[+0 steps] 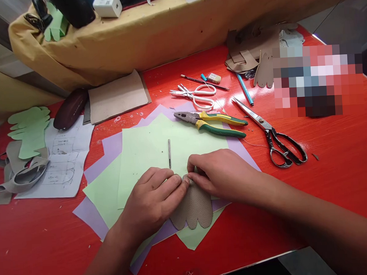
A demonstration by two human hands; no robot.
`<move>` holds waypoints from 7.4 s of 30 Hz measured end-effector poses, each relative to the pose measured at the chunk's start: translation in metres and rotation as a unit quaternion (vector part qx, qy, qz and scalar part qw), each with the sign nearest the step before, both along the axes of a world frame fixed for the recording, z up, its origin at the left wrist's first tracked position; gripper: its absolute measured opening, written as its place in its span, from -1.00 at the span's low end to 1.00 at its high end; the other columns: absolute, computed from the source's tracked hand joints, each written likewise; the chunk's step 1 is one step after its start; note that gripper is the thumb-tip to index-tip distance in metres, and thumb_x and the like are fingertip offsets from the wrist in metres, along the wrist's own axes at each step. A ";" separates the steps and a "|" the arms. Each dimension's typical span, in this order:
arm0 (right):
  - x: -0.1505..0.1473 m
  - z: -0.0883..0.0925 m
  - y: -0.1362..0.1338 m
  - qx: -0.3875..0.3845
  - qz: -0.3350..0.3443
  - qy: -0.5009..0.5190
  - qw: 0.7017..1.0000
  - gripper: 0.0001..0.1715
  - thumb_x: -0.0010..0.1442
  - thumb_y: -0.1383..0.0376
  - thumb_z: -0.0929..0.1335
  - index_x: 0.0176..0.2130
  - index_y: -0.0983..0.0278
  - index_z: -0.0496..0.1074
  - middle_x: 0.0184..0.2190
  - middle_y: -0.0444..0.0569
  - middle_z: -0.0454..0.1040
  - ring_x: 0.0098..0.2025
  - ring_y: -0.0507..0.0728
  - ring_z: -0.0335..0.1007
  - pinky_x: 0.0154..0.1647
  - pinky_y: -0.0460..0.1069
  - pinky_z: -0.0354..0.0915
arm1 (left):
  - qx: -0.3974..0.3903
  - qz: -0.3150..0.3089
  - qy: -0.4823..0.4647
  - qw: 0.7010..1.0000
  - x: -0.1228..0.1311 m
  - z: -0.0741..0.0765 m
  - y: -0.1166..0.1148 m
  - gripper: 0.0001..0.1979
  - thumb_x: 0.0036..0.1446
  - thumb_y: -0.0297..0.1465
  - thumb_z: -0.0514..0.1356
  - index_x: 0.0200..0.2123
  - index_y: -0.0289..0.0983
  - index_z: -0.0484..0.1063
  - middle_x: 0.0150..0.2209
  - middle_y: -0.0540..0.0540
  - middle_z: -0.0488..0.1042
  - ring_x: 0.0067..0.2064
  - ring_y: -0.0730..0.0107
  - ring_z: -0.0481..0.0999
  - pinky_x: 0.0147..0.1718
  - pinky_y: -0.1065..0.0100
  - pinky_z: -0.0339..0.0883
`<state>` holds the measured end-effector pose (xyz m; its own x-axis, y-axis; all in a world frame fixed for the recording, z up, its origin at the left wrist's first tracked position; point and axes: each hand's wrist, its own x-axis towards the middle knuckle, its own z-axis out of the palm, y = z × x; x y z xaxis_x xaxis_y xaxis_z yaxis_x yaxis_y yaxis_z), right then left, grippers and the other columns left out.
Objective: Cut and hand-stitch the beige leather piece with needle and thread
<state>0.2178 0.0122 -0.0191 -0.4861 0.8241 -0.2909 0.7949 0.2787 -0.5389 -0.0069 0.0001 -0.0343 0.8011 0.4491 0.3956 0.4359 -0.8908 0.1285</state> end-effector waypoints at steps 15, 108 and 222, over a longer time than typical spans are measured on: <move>0.000 0.001 0.000 -0.003 0.000 -0.002 1.000 -0.84 0.37 0.22 0.34 -0.16 0.21 0.53 -0.37 -0.07 0.64 -0.37 0.13 0.49 -0.43 -0.01 -0.05 | -0.006 -0.008 0.011 1.000 0.002 0.001 -0.002 -0.87 0.31 -0.63 0.25 -0.10 -0.41 0.54 -0.29 -0.17 0.64 -0.25 0.17 0.55 -0.33 0.17 0.36; 0.006 -0.001 0.005 -0.032 -0.028 0.066 0.997 -0.86 0.30 0.33 0.36 -0.20 0.20 0.56 -0.39 -0.14 0.62 -0.38 0.07 0.39 -0.42 -0.04 -0.05 | 0.014 0.041 0.015 0.999 0.011 -0.004 -0.014 -0.87 0.30 -0.65 0.23 -0.11 -0.42 0.52 -0.38 -0.16 0.61 -0.41 0.25 0.50 -0.43 0.21 0.31; 0.000 0.003 0.001 -0.007 -0.023 0.030 0.999 -0.87 0.33 0.22 0.41 -0.18 0.19 0.58 -0.36 -0.11 0.64 -0.34 0.11 0.45 -0.41 -0.05 -0.01 | -0.247 0.208 -0.053 0.945 -0.003 0.021 0.005 -0.84 0.42 -0.38 0.14 -0.15 -0.19 0.55 -0.28 -0.02 0.62 -0.31 0.33 0.58 -0.34 0.36 0.34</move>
<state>0.2174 0.0136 -0.0162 -0.4646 0.8423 -0.2732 0.7729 0.2352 -0.5893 -0.0095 0.0048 -0.0134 0.4821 0.8673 0.1240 0.6960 -0.4651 0.5470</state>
